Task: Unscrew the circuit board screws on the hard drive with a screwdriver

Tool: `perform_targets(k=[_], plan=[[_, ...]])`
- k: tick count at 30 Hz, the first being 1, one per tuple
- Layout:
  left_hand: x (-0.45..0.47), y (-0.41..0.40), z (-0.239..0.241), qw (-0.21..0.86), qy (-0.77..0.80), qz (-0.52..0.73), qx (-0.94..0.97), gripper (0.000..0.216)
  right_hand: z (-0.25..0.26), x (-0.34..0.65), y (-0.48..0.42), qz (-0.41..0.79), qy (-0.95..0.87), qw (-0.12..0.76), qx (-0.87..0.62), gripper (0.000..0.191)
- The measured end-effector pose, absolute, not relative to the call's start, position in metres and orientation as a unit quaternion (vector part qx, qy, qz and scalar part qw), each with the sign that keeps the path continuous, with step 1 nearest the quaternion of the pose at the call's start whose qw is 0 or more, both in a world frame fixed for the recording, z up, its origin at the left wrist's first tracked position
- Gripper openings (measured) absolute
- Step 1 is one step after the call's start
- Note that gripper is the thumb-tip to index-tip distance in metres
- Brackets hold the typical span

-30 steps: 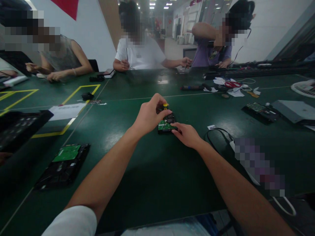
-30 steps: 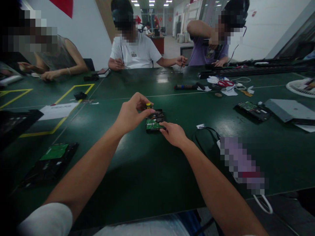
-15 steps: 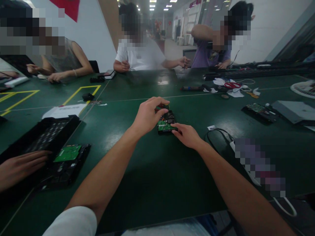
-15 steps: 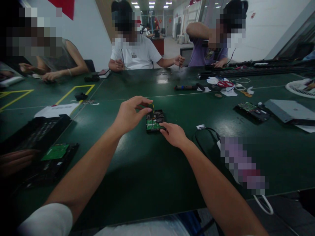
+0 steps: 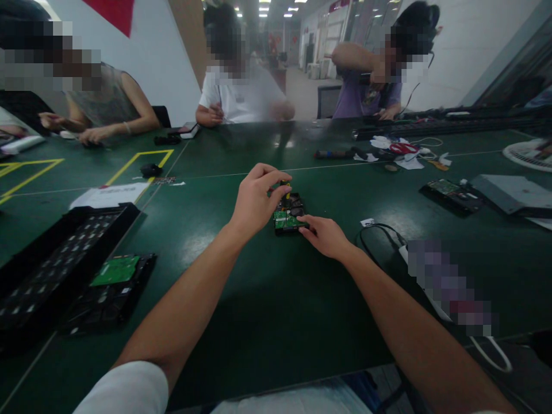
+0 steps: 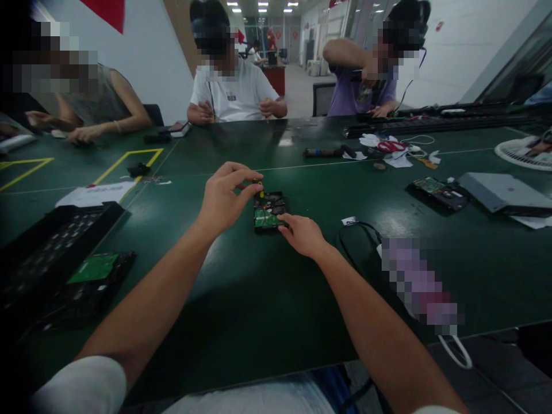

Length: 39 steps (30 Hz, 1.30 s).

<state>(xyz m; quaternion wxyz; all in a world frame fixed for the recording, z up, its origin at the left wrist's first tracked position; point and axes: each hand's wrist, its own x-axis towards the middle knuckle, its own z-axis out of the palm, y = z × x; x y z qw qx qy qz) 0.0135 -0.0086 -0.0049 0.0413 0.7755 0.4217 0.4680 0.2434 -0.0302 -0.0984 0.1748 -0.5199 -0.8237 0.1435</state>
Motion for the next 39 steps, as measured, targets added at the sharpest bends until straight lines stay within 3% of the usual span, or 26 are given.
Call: perform_targets(k=[21, 25, 39], plan=[[0.0184, -0.0082, -0.0109, 0.082, 0.421, 0.501, 0.752, 0.025, -0.0977, 0.2439, -0.0307, 0.148, -0.825, 0.183, -0.515, 0.04], [0.0152, -0.0077, -0.0083, 0.042, 0.402, 0.462, 0.789, 0.013, -0.0985, 0.2435, -0.0298, 0.142, -0.826, 0.178, -0.516, 0.041], [0.0142, -0.0085, -0.0096, 0.026, 0.433, 0.431, 0.791, 0.021, -0.0978, 0.2432, -0.0298, 0.137, -0.825, 0.171, -0.52, 0.041]])
